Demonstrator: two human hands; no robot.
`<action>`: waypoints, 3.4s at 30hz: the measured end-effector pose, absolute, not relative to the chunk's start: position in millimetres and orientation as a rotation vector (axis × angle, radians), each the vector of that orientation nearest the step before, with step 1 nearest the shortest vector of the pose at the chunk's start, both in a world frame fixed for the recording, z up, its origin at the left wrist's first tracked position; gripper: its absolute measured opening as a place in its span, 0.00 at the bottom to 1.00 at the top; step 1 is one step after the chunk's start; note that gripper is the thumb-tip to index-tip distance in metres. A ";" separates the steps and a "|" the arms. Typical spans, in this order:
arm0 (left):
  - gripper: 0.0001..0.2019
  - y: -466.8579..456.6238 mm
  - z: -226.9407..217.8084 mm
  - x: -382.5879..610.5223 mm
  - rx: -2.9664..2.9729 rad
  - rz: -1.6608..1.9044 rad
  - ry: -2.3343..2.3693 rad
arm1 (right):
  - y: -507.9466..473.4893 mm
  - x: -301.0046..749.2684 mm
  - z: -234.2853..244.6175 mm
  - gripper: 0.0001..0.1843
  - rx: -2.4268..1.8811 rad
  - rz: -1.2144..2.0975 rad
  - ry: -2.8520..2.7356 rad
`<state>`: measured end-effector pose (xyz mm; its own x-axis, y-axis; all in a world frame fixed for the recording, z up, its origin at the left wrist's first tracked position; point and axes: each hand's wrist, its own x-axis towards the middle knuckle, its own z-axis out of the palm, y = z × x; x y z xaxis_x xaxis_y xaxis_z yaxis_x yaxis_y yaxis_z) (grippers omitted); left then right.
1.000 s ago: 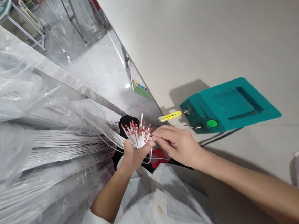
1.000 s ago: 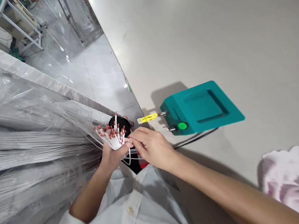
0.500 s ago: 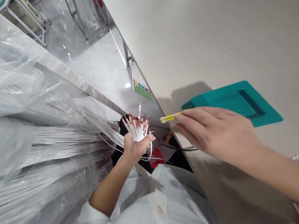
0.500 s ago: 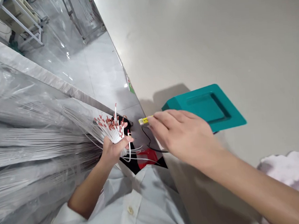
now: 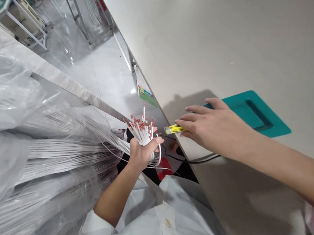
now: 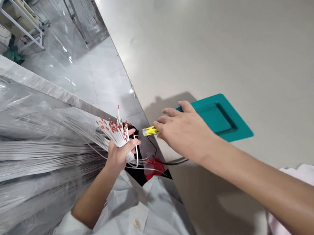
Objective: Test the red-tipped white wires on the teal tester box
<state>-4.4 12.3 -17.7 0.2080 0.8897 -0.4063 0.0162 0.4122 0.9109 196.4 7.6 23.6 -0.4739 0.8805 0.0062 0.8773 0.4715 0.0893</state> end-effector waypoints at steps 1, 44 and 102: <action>0.24 12.8 -17.9 -4.6 0.975 0.765 1.212 | 8.8 198.5 22.3 0.11 1.573 0.095 2.688; 0.21 9.2 -31.4 11.1 0.900 0.859 1.185 | 9.7 188.3 14.1 0.24 1.603 0.235 2.799; 0.13 -2.8 -18.8 -37.9 1.091 0.674 1.071 | -22.2 115.0 -6.8 0.13 2.486 -1.822 2.647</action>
